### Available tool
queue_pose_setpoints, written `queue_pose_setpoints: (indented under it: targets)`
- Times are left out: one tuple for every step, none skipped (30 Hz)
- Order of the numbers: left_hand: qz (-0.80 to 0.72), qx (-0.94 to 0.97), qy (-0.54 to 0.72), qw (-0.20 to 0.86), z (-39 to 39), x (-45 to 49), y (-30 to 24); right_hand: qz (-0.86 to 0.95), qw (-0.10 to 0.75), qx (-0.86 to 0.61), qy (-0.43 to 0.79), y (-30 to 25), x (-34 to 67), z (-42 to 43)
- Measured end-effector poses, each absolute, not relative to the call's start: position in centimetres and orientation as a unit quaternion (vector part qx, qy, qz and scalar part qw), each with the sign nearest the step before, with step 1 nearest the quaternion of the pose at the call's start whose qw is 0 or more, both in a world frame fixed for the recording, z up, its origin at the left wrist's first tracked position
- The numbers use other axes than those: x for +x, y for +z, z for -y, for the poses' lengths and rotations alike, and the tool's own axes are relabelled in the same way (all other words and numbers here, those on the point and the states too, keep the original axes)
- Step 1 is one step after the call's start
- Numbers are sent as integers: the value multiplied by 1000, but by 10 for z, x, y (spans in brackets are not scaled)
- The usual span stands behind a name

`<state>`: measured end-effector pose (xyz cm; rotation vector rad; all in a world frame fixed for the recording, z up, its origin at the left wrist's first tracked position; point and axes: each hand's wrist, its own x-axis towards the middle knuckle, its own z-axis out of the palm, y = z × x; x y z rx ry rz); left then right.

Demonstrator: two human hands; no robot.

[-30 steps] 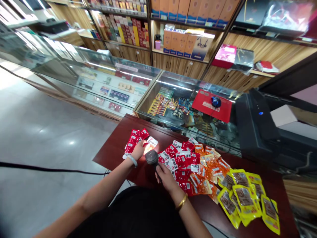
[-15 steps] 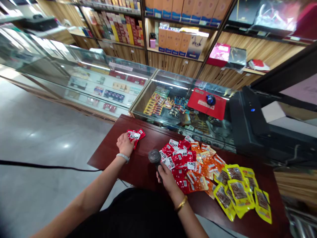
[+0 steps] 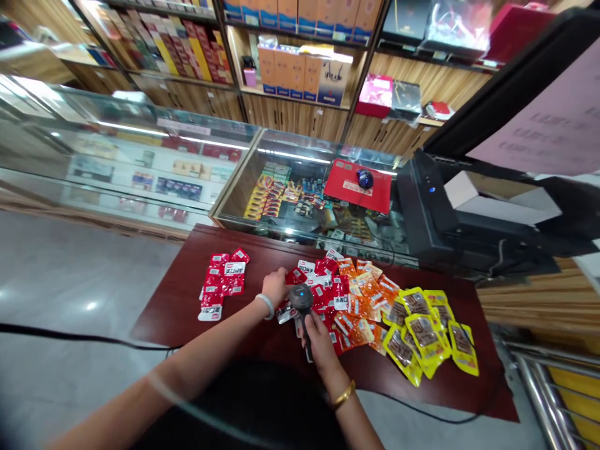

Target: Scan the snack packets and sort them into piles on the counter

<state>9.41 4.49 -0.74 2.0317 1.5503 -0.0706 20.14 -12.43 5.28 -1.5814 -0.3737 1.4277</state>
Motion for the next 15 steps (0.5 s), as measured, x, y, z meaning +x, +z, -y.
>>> queue_pose_setpoints:
  targets:
    - [-594,741,-22,312,-47,90,-8,154,470,-644,584,53,201,123]
    - [-607,720,-12,337,-49,85,-8,155,470,-642,585,53,201,122]
    - [-617,700,2,360,-50,79,-8,158,470,-640,588,52,201,120]
    - [-624,682,18,381,-50,72,-9,163,469,-636,591,52,199,118]
    - [-628,668,33,398,-50,66,-9,169,469,-630,595,51,198,114]
    - [-629,657,47,412,-49,60,-10,179,470,-624,598,51,196,111]
    - [-630,649,62,423,-47,54,-10,191,470,-616,602,51,194,107]
    - [-631,642,73,430,-45,48,-11,202,470,-608,607,50,191,102]
    - [-633,634,82,436,-42,43,-12,211,470,-599,612,50,189,97]
    - [-637,627,88,440,-39,38,-13,216,468,-593,618,49,186,93]
    - [-641,621,93,441,-37,34,-13,220,465,-586,626,49,183,88]
    - [-645,617,98,440,-34,29,-14,222,462,-579,634,48,180,84]
    - [-648,614,103,438,-32,25,-15,224,459,-572,642,48,177,81]
    - [-650,613,107,435,-30,19,-15,225,456,-564,650,48,174,78]
    - [-652,613,111,432,-28,14,-16,226,454,-557,658,48,171,76]
